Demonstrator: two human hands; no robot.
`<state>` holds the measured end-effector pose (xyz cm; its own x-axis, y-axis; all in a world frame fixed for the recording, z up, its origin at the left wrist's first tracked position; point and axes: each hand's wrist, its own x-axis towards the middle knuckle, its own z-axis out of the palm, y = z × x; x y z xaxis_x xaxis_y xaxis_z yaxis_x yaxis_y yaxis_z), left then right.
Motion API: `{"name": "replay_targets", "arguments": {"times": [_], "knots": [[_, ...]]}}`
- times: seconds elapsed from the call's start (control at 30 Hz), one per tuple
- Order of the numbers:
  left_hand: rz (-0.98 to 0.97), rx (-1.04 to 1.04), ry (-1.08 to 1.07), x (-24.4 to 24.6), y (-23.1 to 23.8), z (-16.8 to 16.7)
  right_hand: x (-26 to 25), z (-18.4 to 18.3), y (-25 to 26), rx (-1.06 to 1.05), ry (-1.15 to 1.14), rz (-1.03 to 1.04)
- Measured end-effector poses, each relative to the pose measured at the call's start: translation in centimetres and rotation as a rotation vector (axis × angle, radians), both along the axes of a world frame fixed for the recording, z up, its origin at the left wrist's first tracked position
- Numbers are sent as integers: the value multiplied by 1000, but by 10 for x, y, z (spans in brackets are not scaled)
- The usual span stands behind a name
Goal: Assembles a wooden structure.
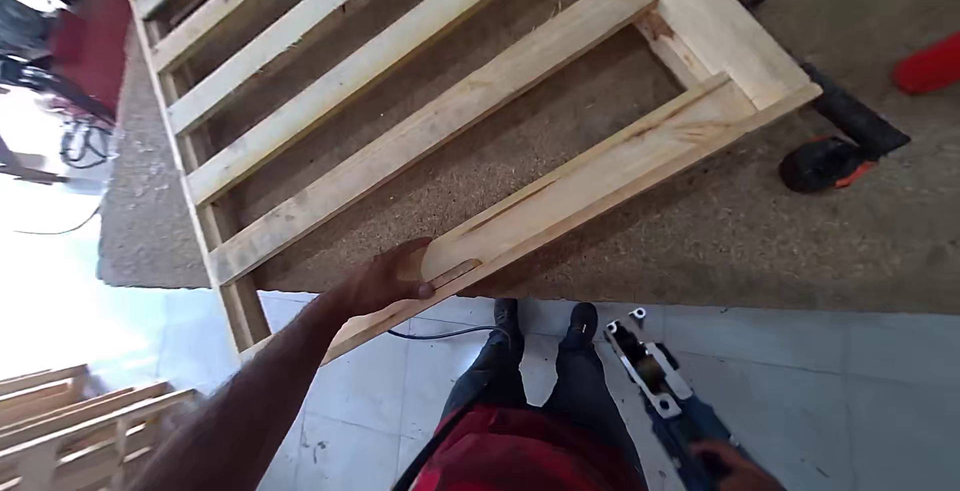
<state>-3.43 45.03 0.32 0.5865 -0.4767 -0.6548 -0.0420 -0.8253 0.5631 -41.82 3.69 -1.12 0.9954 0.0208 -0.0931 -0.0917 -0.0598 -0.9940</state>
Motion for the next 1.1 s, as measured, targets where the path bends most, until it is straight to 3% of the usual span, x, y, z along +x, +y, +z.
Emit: {"name": "replay_targets", "arguments": {"times": [0.17,0.27,0.43,0.57,0.9,1.1], "knots": [[-13,-51,37,10,-11,-9,-13,26,95,59,257,-174],[-51,-44,43,18,-23,-9,-16,10,122,147,155,-172],[-67,-2,109,24,-39,-5,16,23,129,-24,-55,-96],[-97,63,183,26,-47,2,43,10,134,-195,-240,-111],[-96,112,102,17,-65,14,71,-14,137,-156,-408,-263],[-105,99,35,24,-53,-10,80,-20,138,-92,-454,-319]]}}
